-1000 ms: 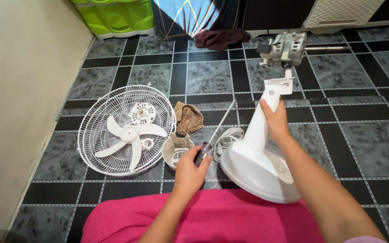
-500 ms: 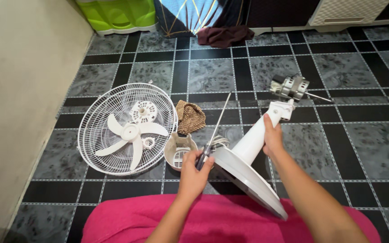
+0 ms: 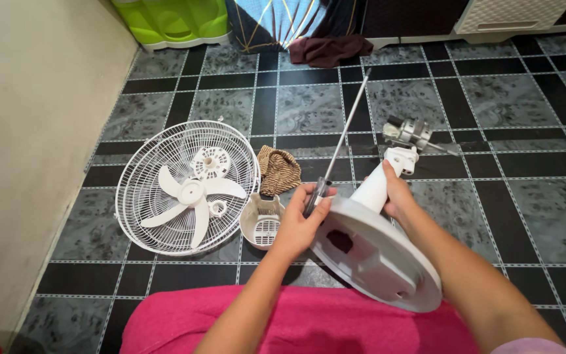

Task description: The person disassembles a white pedestal fan using a screwdriver. They remove the front grille, unscrew the motor housing, detach the motor, and separate the base from the stand.

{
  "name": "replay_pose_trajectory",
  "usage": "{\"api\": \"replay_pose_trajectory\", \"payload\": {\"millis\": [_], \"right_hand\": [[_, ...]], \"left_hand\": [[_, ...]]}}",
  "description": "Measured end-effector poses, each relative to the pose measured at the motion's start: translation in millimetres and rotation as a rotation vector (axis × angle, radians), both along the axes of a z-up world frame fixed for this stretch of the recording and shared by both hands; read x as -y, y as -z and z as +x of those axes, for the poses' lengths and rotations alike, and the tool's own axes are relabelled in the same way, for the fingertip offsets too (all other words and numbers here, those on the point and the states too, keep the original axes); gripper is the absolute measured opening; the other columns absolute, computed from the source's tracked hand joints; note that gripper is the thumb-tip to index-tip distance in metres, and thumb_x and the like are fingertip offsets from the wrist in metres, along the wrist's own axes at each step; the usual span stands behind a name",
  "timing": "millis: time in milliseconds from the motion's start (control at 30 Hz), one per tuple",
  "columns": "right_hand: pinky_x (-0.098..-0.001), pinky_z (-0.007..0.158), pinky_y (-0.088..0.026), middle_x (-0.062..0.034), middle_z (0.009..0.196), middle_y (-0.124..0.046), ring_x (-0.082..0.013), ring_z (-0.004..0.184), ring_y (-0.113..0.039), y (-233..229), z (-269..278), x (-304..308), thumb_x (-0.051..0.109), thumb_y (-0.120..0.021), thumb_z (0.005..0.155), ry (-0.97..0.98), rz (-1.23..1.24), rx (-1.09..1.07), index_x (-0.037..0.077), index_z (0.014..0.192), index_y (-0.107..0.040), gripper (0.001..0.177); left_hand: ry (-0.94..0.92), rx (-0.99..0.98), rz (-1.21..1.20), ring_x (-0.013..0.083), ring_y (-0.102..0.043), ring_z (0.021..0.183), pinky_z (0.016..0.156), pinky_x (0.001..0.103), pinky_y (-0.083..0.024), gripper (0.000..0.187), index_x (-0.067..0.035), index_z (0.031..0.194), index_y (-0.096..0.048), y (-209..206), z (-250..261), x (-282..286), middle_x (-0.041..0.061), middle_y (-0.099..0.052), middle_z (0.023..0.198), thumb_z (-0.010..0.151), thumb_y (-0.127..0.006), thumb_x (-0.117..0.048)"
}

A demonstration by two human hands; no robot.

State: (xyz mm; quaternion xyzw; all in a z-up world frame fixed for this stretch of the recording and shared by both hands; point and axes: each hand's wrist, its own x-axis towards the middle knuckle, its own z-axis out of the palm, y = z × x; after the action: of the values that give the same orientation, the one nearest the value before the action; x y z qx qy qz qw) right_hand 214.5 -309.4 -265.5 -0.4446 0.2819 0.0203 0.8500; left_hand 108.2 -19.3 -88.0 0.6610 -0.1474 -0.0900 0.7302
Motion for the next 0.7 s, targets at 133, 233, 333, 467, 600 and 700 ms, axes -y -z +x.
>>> {"api": "replay_pose_trajectory", "payload": {"millis": [133, 233, 333, 467, 600, 700], "right_hand": [[-0.0565, 0.085, -0.059, -0.0204, 0.102, -0.072, -0.0365, 0.092, -0.072, 17.6, 10.0, 11.7, 0.06, -0.051, 0.101, -0.056, 0.074, -0.066, 0.0, 0.114, -0.063, 0.063], [-0.0571, 0.088, -0.056, -0.0174, 0.109, -0.072, -0.0358, 0.099, -0.07, 34.1, 13.2, 21.1, 0.063, -0.049, 0.101, -0.061, 0.002, -0.157, 0.006, 0.118, -0.062, 0.061], [-0.0556, 0.092, -0.055, -0.0144, 0.114, -0.071, -0.0337, 0.104, -0.069, 50.5, 14.5, 26.2, 0.064, -0.051, 0.099, -0.047, -0.006, -0.182, 0.011, 0.121, -0.061, 0.058], [-0.0536, 0.095, -0.055, -0.0111, 0.116, -0.071, -0.0297, 0.106, -0.069, 63.2, 12.3, 29.6, 0.066, -0.054, 0.095, -0.128, -0.049, -0.126, 0.014, 0.121, -0.061, 0.058], [-0.0508, 0.098, -0.053, -0.014, 0.119, -0.07, -0.0308, 0.109, -0.068, 55.4, 4.4, 36.1, 0.068, -0.055, 0.094, -0.182, -0.034, -0.072, 0.012, 0.123, -0.062, 0.064], [-0.0483, 0.102, -0.049, -0.0156, 0.126, -0.068, -0.0321, 0.117, -0.063, 25.0, -8.9, 34.4, 0.067, -0.054, 0.094, -0.248, -0.023, -0.126, 0.012, 0.128, -0.062, 0.065]], "left_hand": [[0.068, 0.082, -0.015, 0.006, -0.058, 0.099, 0.091, 0.022, -0.047, 0.039, -0.003, 0.127, -0.052, -0.4, 7.7, -3.7, 0.001, -0.069, 0.12, 0.097, -0.07, -0.018], [0.062, 0.104, -0.01, 0.0072, -0.059, 0.102, 0.093, 0.024, -0.048, 0.042, -0.002, 0.127, -0.049, 9.2, 14.6, 0.1, 0.003, -0.068, 0.118, 0.095, -0.073, -0.014], [0.025, 0.112, -0.022, 0.0089, -0.061, 0.102, 0.093, 0.024, -0.049, 0.04, -0.001, 0.126, -0.05, 21.0, 21.2, 7.7, 0.005, -0.069, 0.117, 0.096, -0.073, -0.014], [-0.076, 0.04, -0.005, 0.0105, -0.062, 0.095, 0.084, 0.026, -0.051, 0.041, -0.002, 0.125, -0.05, 36.2, 28.6, 20.5, 0.006, -0.069, 0.11, 0.094, -0.074, -0.014], [-0.133, 0.161, -0.033, 0.0106, -0.064, 0.097, 0.086, 0.026, -0.052, 0.039, 0.0, 0.124, -0.05, 44.8, 42.1, 28.9, 0.006, -0.068, 0.108, 0.096, -0.074, -0.013], [-0.134, 0.115, 0.032, 0.0117, -0.063, 0.087, 0.079, 0.027, -0.053, 0.041, -0.001, 0.123, -0.05, 47.6, 47.7, 29.2, 0.006, -0.071, 0.103, 0.094, -0.075, -0.015]]}}
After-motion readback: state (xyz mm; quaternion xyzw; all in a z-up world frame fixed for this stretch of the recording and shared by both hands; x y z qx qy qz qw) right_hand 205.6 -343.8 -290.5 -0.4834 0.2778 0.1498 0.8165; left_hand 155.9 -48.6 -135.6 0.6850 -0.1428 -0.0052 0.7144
